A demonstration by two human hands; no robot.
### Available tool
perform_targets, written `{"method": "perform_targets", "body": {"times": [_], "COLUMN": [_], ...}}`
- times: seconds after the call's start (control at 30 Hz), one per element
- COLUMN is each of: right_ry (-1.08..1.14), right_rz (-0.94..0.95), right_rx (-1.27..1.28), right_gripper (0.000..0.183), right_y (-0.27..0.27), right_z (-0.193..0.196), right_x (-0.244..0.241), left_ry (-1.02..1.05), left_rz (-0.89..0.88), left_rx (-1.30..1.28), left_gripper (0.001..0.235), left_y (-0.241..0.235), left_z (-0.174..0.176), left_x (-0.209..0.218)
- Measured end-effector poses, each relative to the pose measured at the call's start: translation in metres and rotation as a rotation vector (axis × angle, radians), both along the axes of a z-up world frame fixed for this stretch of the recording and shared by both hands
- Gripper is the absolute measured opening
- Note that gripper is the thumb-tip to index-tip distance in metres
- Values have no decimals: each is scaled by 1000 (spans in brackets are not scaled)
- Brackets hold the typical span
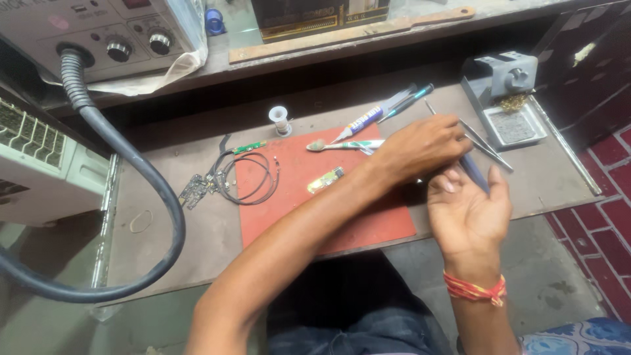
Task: The person uses tweezers to position a small component on a circuit board, then uses a soldering iron to solder it in place. They then turn on a hot air rework station and use the hot air gun to heat the circuit board.
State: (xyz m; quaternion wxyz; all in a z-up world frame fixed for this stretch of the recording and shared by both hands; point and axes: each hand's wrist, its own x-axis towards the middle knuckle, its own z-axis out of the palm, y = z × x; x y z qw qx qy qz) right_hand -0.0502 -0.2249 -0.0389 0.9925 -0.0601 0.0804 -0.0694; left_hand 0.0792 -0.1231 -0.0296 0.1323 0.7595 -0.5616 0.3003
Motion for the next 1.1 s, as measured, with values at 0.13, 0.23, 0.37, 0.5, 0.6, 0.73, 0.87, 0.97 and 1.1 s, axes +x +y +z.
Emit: {"method": "perform_targets", "body": {"times": [0.13, 0.23, 0.37, 0.5, 0.6, 0.73, 0.87, 0.97, 1.1], "right_ry": [-32, -13, 1, -1, -55, -67, -69, -74, -141], "right_rz": [-1, -15, -50, -45, -52, 24, 90, 101, 84], "right_rx": [-24, -84, -122, -147, -246, -333, -434, -546, -763], "right_gripper": [50, 48, 40, 32, 24, 18, 15, 21, 34], "right_y": [0, 0, 5, 9, 14, 23, 33, 39, 45], "right_z": [8, 15, 27, 33, 34, 37, 38, 45, 69], "right_x": [-10, -20, -29, -27, -17, 2, 27, 41, 56], "left_ry": [47, 100, 99, 109, 263, 310, 381, 337, 231], "left_rz": [-39, -53, -54, -75, -97, -88, 2, 70, 179], "left_rx": [-4, -30, -44, -76, -112, -236, -267, -354, -490], "left_gripper": [15, 14, 13, 14, 16, 36, 44, 40, 36], "left_y": [-8, -9, -10, -9, 2, 21, 51, 74, 105], "left_z": [-1, -2, -7, -8, -2, 17, 38, 51, 72], "left_x": [3, -1, -3, -3, -5, -7, -15, -19, -23]}}
